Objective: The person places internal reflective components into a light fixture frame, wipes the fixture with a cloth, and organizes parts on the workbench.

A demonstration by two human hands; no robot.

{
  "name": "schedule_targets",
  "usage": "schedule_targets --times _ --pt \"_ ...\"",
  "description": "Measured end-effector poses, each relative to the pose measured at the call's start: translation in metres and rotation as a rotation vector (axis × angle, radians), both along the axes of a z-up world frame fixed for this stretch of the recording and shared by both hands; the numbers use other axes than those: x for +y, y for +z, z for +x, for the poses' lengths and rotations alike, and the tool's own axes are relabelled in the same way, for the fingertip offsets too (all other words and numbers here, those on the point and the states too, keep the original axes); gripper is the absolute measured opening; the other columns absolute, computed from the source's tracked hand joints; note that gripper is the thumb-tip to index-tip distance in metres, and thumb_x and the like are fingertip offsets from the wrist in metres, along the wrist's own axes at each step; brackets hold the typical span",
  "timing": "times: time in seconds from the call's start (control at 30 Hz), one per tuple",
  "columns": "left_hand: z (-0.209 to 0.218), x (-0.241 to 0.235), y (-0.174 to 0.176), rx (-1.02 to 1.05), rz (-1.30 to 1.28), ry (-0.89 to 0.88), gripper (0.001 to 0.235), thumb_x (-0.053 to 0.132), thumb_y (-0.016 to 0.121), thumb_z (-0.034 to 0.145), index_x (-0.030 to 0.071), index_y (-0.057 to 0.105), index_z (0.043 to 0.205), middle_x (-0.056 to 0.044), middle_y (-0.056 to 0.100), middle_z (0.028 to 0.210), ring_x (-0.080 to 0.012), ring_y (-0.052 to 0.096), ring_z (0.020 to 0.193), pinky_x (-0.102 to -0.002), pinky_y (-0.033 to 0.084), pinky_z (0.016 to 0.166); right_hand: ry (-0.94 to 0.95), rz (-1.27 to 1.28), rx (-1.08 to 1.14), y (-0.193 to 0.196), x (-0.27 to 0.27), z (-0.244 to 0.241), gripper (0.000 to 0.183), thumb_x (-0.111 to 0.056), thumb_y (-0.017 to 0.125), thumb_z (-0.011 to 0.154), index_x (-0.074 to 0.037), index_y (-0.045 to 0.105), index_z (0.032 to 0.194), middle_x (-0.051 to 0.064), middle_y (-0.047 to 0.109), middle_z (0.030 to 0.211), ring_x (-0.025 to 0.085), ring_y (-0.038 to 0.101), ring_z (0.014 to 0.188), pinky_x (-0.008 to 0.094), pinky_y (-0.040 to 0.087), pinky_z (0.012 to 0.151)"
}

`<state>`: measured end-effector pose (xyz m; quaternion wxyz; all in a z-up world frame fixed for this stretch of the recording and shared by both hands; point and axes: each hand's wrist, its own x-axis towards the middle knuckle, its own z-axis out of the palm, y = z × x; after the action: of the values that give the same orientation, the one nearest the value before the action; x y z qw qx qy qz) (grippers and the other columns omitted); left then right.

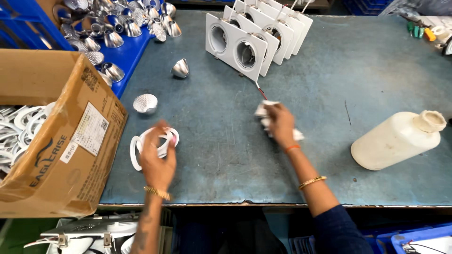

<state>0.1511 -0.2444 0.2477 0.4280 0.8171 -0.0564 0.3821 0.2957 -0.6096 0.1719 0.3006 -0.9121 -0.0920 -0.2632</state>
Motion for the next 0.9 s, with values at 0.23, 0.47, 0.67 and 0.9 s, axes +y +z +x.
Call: schedule_targets --times 0.23,0.47,0.67,0.9 --pt "-0.033 -0.005 -0.056 0.076 0.217 0.038 0.019 0.008 0.071 0.087 0.007 0.075 0.106 -0.011 0.067 0.134 -0.0321 0.059 0.133 -0.042 0.048 0.107 0.397 -0.034 -0.154 0.016 0.144 0.022 0.065 -0.011 0.070 0.087 0.006 0.049 0.146 0.029 0.052 0.138 0.045 0.054 0.120 0.046 0.048 0.099" --pt "-0.031 -0.009 -0.071 0.172 0.417 0.166 0.026 0.018 0.072 0.085 0.009 0.075 0.109 -0.012 0.053 0.149 -0.0338 0.046 0.136 -0.051 0.038 0.105 0.210 -0.289 0.134 -0.003 0.198 0.028 0.033 -0.011 0.066 0.084 -0.019 0.077 0.115 0.013 0.064 0.121 0.035 0.058 0.113 0.051 0.049 0.089" --pt "-0.028 -0.005 -0.070 0.170 0.460 0.314 0.037 0.021 0.069 0.084 0.008 0.074 0.118 -0.013 0.047 0.155 -0.0356 0.034 0.147 -0.058 0.028 0.114 0.906 -0.111 0.125 -0.002 0.188 -0.027 0.040 0.003 0.060 0.072 -0.015 0.081 0.101 0.009 0.069 0.121 0.030 0.060 0.115 0.043 0.048 0.101" --pt "-0.027 -0.007 -0.073 0.255 0.476 0.268 0.033 0.027 0.069 0.089 0.003 0.073 0.110 -0.011 0.053 0.147 -0.0336 0.037 0.143 -0.056 0.030 0.112 1.278 -0.172 0.624 0.074 0.084 -0.061 0.039 0.013 0.056 0.072 -0.007 0.081 0.094 0.010 0.074 0.106 0.025 0.068 0.108 0.036 0.053 0.100"
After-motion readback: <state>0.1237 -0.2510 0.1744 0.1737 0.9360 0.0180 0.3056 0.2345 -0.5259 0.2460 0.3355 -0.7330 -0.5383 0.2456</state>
